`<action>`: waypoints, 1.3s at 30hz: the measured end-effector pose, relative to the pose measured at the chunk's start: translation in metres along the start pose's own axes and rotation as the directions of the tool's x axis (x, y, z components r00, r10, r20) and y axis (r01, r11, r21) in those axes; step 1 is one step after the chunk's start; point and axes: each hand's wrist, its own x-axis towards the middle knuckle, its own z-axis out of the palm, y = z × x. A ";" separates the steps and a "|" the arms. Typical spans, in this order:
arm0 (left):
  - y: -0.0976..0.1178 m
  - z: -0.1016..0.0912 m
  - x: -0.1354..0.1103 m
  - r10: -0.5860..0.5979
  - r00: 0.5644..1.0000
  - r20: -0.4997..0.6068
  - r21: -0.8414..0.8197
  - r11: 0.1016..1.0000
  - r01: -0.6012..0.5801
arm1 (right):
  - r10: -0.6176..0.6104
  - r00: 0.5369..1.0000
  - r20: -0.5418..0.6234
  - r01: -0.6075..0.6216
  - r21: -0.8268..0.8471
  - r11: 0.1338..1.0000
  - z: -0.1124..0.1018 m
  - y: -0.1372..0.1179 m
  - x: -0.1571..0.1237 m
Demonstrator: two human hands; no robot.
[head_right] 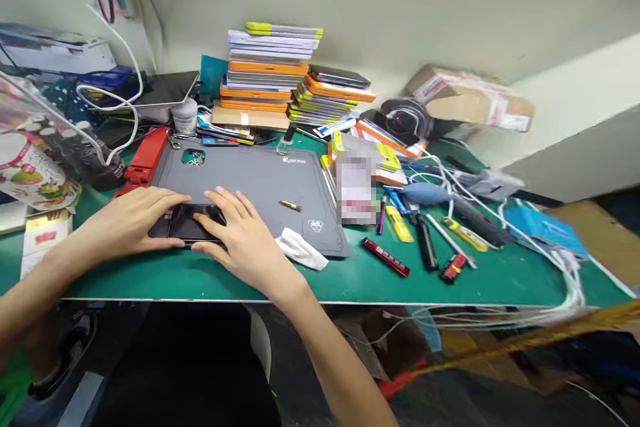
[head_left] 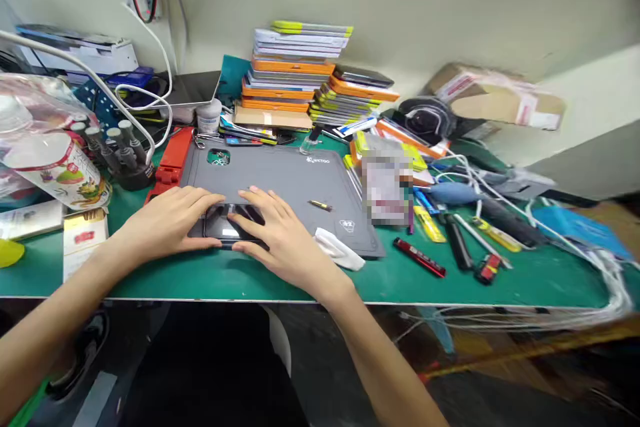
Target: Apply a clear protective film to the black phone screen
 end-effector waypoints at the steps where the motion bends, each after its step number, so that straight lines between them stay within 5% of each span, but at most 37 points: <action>1: 0.001 -0.001 0.000 -0.006 1.000 0.005 -0.003 1.000 0.006 | 0.014 1.000 -0.011 -0.014 -0.013 1.000 0.000 0.003 -0.006; 10: 0.004 -0.001 0.000 -0.008 1.000 0.009 -0.004 1.000 0.008 | 0.092 0.992 -0.084 -0.088 0.046 0.995 0.002 0.017 -0.045; 20: 0.002 0.003 -0.001 -0.004 1.000 0.013 -0.022 1.000 0.004 | 0.098 0.995 -0.001 -0.098 -0.024 0.995 0.007 0.004 -0.004; 29: 0.004 0.001 0.001 -0.030 0.999 0.040 -0.024 0.999 0.031 | 0.142 0.989 0.046 -0.142 0.017 0.990 -0.003 0.009 -0.017; 39: 0.001 0.002 0.000 -0.051 0.999 0.014 -0.037 0.998 0.052 | -0.010 0.994 0.107 0.004 0.058 0.998 0.001 0.016 0.021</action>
